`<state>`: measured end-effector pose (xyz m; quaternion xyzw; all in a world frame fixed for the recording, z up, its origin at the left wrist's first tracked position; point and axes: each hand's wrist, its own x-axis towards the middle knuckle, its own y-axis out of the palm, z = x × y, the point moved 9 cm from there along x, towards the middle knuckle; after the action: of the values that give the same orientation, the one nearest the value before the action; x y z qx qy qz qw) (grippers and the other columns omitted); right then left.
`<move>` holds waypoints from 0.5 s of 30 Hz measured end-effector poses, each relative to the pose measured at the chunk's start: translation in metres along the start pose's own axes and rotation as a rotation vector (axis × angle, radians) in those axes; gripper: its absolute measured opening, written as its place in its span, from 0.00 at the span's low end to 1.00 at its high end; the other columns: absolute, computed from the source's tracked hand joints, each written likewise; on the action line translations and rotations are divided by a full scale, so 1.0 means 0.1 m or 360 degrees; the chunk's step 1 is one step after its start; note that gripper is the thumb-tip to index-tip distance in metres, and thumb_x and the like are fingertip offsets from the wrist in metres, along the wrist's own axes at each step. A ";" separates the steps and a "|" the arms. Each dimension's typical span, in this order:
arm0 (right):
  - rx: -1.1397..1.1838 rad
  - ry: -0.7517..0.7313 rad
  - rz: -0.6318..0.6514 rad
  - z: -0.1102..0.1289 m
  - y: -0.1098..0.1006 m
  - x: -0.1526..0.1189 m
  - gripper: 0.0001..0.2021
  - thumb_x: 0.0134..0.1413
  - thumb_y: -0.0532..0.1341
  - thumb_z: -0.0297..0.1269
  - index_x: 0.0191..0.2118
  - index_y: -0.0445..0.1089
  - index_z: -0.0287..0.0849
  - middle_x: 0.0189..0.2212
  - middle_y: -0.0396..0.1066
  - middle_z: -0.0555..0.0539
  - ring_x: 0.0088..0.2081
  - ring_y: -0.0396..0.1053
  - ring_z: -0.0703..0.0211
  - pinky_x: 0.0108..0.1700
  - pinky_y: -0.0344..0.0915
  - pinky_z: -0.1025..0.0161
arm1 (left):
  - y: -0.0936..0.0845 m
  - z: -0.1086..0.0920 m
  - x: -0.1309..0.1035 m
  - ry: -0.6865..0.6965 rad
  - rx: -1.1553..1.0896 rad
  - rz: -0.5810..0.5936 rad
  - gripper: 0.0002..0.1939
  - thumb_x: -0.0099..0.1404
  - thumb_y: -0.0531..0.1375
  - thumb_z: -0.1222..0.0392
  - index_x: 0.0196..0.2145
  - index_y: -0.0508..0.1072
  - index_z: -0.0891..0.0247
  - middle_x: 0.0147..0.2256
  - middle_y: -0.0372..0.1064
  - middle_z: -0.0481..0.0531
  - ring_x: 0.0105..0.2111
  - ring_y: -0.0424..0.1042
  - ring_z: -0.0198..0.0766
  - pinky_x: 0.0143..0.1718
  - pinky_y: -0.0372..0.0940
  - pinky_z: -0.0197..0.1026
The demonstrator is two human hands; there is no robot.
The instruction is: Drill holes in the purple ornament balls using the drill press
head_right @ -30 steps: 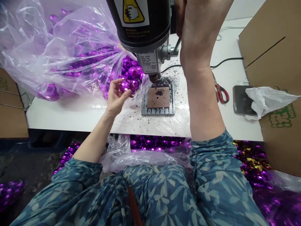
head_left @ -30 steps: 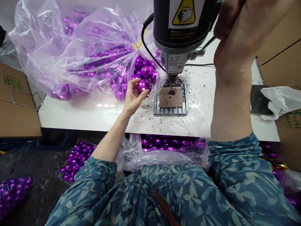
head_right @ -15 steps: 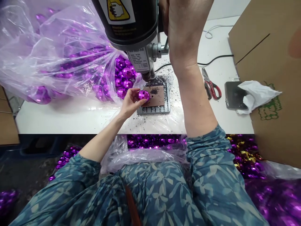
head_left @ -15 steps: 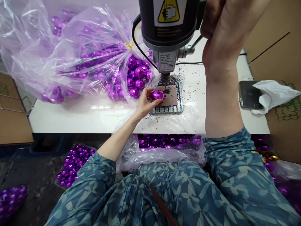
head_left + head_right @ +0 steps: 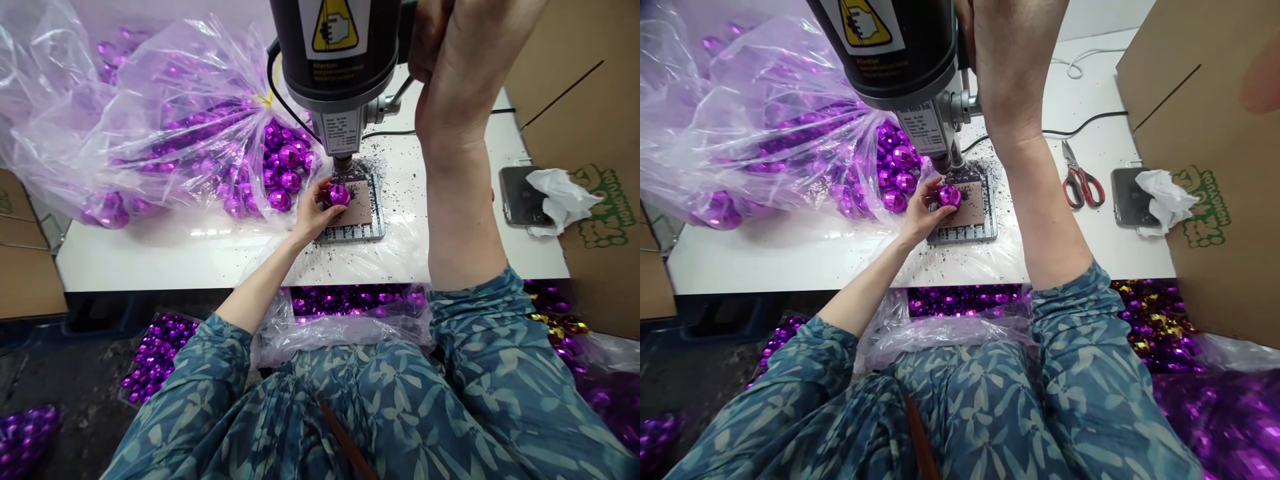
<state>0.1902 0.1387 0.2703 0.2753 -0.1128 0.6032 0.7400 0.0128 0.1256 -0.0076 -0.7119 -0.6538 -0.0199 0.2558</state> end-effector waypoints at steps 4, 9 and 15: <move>-0.0123 0.0042 -0.0025 0.01 -0.05 0.02 0.23 0.62 0.31 0.27 0.15 0.39 0.42 0.16 0.29 0.53 0.14 0.38 0.83 0.22 0.37 0.79 | 0.05 -0.05 0.02 0.0063 0.0054 -0.0022 0.33 0.60 0.77 0.50 0.60 0.72 0.54 0.53 0.75 0.57 0.53 0.78 0.49 0.56 0.76 0.54; -0.0146 0.0025 -0.0010 0.00 -0.06 0.03 0.23 0.62 0.31 0.28 0.15 0.42 0.42 0.15 0.31 0.53 0.14 0.39 0.82 0.21 0.38 0.79 | 0.15 -0.10 0.03 0.0116 0.0068 0.0019 0.32 0.61 0.76 0.48 0.58 0.71 0.56 0.55 0.75 0.57 0.56 0.77 0.49 0.61 0.74 0.55; -0.0157 0.0025 0.0008 0.01 -0.04 -0.01 0.23 0.62 0.32 0.26 0.15 0.43 0.41 0.14 0.30 0.54 0.14 0.40 0.84 0.22 0.39 0.82 | 0.21 -0.02 0.00 0.0059 0.0043 0.0042 0.37 0.59 0.78 0.49 0.60 0.69 0.56 0.55 0.75 0.57 0.57 0.78 0.51 0.60 0.74 0.56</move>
<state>0.1942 0.1365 0.2692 0.2335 -0.1373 0.6010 0.7520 0.0331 0.1241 -0.0127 -0.7165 -0.6396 -0.0210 0.2776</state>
